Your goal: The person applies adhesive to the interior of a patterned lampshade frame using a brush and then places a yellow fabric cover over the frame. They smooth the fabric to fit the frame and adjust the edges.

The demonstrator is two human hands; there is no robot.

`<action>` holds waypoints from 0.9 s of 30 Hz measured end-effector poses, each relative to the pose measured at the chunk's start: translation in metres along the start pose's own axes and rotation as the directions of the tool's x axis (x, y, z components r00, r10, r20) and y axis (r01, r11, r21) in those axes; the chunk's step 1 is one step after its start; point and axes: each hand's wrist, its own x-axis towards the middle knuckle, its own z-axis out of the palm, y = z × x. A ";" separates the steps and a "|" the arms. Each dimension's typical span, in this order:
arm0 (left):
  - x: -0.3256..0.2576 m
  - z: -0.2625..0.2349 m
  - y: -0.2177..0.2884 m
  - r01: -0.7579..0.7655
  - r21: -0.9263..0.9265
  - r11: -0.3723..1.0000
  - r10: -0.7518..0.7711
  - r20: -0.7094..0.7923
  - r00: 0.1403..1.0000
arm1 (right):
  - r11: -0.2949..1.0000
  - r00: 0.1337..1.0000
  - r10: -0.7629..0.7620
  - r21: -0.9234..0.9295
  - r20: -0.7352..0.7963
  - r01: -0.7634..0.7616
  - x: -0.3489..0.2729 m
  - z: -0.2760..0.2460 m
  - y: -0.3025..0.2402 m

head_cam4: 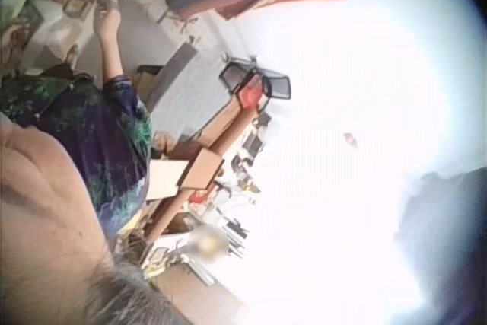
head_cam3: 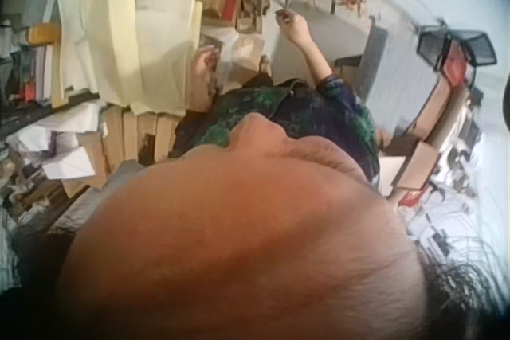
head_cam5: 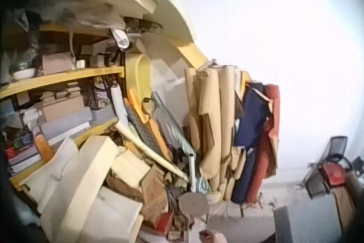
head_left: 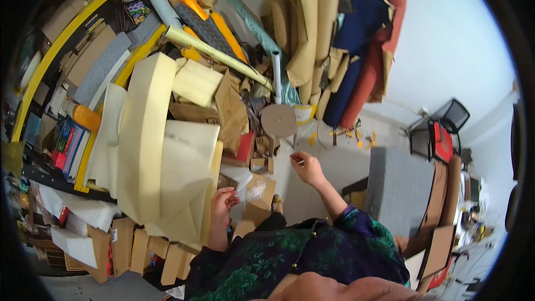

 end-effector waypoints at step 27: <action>0.170 0.174 0.008 -0.323 -0.259 0.910 -0.087 -0.882 0.463 | 0.995 0.955 -0.012 0.094 0.296 -0.017 0.953 0.306 0.037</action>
